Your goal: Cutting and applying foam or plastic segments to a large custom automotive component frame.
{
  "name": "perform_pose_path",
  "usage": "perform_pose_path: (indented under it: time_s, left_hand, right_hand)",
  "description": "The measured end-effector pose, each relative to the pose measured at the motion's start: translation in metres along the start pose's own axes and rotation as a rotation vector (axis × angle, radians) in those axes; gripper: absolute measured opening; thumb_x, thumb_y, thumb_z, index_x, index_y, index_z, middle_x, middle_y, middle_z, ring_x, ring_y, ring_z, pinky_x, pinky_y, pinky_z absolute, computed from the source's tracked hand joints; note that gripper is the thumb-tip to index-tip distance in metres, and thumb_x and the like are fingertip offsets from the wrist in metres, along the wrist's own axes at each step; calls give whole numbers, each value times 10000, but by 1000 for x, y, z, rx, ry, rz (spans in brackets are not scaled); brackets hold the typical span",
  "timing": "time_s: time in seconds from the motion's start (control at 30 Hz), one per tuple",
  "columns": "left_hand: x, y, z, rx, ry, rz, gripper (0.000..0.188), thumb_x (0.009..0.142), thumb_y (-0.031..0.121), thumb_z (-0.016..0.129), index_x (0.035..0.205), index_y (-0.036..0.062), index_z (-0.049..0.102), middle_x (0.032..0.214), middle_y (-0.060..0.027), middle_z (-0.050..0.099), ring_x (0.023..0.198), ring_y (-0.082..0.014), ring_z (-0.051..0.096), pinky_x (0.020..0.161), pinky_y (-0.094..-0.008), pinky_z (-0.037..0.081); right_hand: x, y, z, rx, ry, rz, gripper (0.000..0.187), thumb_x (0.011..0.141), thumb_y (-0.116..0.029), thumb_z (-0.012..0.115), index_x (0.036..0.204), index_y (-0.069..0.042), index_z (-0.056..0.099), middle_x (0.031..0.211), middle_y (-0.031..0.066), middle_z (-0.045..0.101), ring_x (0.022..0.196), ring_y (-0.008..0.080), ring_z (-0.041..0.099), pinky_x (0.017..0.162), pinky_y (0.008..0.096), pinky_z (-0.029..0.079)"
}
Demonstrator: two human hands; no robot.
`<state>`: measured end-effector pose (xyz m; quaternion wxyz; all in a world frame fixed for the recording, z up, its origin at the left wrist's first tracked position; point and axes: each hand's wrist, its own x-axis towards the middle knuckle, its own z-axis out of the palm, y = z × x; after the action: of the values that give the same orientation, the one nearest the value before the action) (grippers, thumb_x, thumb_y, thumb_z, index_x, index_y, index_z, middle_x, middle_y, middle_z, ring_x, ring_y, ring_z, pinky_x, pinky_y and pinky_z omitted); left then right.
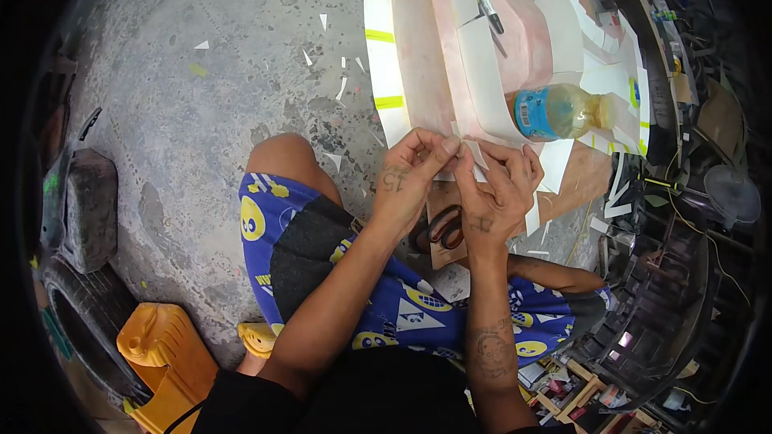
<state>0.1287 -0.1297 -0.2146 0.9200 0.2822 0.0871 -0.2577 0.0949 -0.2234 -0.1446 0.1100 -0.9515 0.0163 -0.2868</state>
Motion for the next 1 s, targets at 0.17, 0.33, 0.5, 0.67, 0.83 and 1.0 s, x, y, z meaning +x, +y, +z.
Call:
perform_pose_path:
  time_s: [0.17, 0.33, 0.5, 0.67, 0.83, 1.0]
  left_hand:
    - [-3, -3, 2, -10, 37, -17, 131, 947, 140, 721, 958, 39, 639, 908, -27, 677, 838, -87, 627, 812, -237, 513]
    - [-3, -4, 5, -59, 49, -30, 129, 939, 119, 727, 955, 36, 630, 919, -36, 677, 850, -94, 633, 816, -241, 520]
    - [-3, -4, 5, -33, 60, -55, 131, 944, 119, 721, 937, 43, 615, 923, -44, 676, 850, -92, 629, 812, -236, 515]
    - [-6, 1, 10, -8, 87, -28, 191, 945, 160, 729, 886, 53, 582, 839, 4, 617, 787, -58, 574, 740, -211, 480]
    - [-8, 3, 12, 103, 120, -4, 262, 940, 210, 744, 846, 59, 551, 778, 42, 550, 723, -27, 496, 653, -193, 427]
    - [-8, 2, 12, 230, 135, 63, 263, 950, 234, 730, 852, 67, 552, 772, 53, 532, 711, -30, 473, 650, -201, 413]
  right_hand:
    - [-1, -1, -2, -42, -29, 9, 216, 753, -98, 810, 965, -64, 781, 899, 21, 697, 839, 180, 644, 1036, 454, 404]
    - [0, -3, -2, -23, -11, 30, 226, 743, -87, 809, 966, -65, 780, 911, 14, 703, 840, 173, 643, 1036, 449, 400]
    - [1, 0, -5, -16, -31, 33, 202, 728, -76, 805, 926, -53, 771, 914, 14, 709, 841, 175, 646, 1034, 446, 401]
    - [5, -2, -11, -25, -99, 69, 195, 699, -80, 796, 882, -33, 749, 904, 43, 709, 848, 195, 655, 1035, 449, 400]
    - [3, 0, -13, 4, -96, 67, 246, 674, -113, 809, 897, -35, 741, 908, 57, 705, 862, 216, 654, 1040, 447, 400]
    - [4, 5, -14, 41, -110, 16, 293, 656, -139, 832, 914, -38, 736, 920, 58, 704, 884, 224, 651, 1041, 445, 402]
